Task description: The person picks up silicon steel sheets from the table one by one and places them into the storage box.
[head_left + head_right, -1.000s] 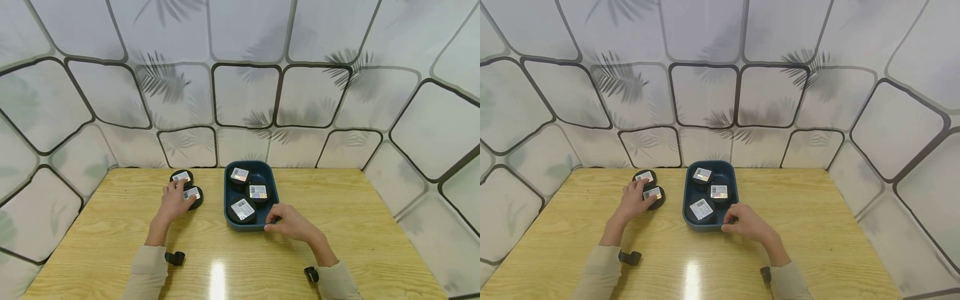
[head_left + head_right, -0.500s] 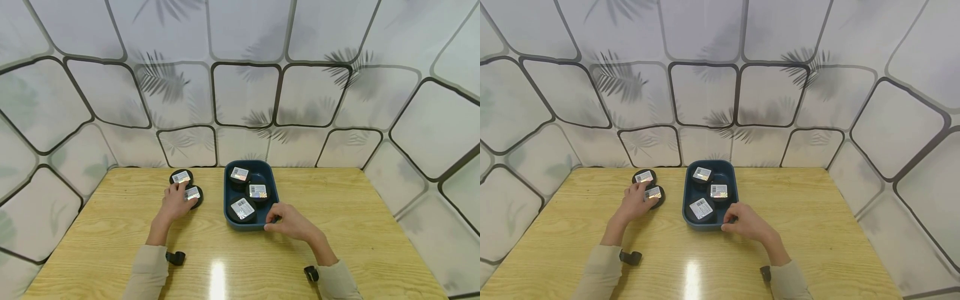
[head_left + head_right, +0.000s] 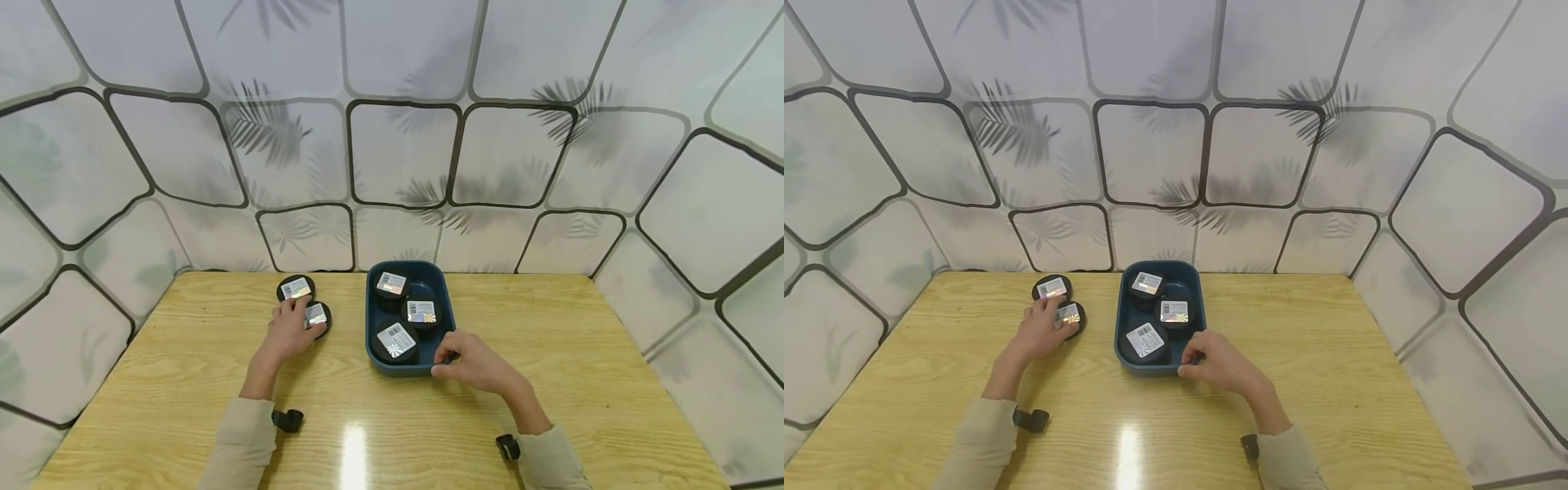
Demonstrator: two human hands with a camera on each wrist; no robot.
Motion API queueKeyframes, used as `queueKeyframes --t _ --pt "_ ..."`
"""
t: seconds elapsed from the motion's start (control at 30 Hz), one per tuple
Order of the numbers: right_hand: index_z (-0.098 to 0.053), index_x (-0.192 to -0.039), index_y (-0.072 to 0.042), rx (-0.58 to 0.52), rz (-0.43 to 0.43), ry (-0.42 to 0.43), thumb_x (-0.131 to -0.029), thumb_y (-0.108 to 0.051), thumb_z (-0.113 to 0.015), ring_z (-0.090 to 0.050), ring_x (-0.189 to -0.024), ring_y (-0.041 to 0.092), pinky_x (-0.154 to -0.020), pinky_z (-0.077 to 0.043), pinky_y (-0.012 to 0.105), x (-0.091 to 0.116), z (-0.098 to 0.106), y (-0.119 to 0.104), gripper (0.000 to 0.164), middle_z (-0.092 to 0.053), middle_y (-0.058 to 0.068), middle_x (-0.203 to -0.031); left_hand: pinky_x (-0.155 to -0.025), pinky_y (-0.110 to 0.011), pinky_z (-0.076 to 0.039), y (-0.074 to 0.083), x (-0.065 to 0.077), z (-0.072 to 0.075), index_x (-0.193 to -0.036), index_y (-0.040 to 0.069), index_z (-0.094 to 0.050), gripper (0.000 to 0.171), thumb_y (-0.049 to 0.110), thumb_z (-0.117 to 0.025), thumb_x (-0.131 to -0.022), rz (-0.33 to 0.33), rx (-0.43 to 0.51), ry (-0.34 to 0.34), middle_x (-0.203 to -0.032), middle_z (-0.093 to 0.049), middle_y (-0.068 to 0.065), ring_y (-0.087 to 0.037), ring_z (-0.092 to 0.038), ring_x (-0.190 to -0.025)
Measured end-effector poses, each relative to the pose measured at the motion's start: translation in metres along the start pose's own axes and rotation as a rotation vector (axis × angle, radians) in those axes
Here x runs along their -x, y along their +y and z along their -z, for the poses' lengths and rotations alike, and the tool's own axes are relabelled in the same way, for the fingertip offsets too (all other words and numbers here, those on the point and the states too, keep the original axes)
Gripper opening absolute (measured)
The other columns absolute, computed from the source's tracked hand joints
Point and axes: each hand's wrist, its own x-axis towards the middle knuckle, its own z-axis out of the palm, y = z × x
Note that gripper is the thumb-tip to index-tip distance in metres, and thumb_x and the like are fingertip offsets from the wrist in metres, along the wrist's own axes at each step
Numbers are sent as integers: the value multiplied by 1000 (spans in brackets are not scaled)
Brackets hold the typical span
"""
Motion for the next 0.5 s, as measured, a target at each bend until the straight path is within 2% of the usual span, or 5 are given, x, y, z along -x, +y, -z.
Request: queueKeyframes --t 0.27,0.5 --pt "-71 -87 -23 2 1 0 -87 -25 -77 -51 -79 9 -69 -45 26 0 0 0 7 -60 -12 -83 -101 -70 -31 2 2 0 -148 -1 -33 69 31 -63 -94 3 7 -3 -146 -28 -37 -57 -27 -132" --pt "-71 -86 -22 0 19 10 -87 -25 -78 -51 -78 8 -68 -45 26 0 0 2 7 -60 -12 -82 -98 -70 -35 5 3 -3 -147 -2 -34 72 31 -67 -92 -12 -34 13 -144 -30 -38 -59 -32 -129"
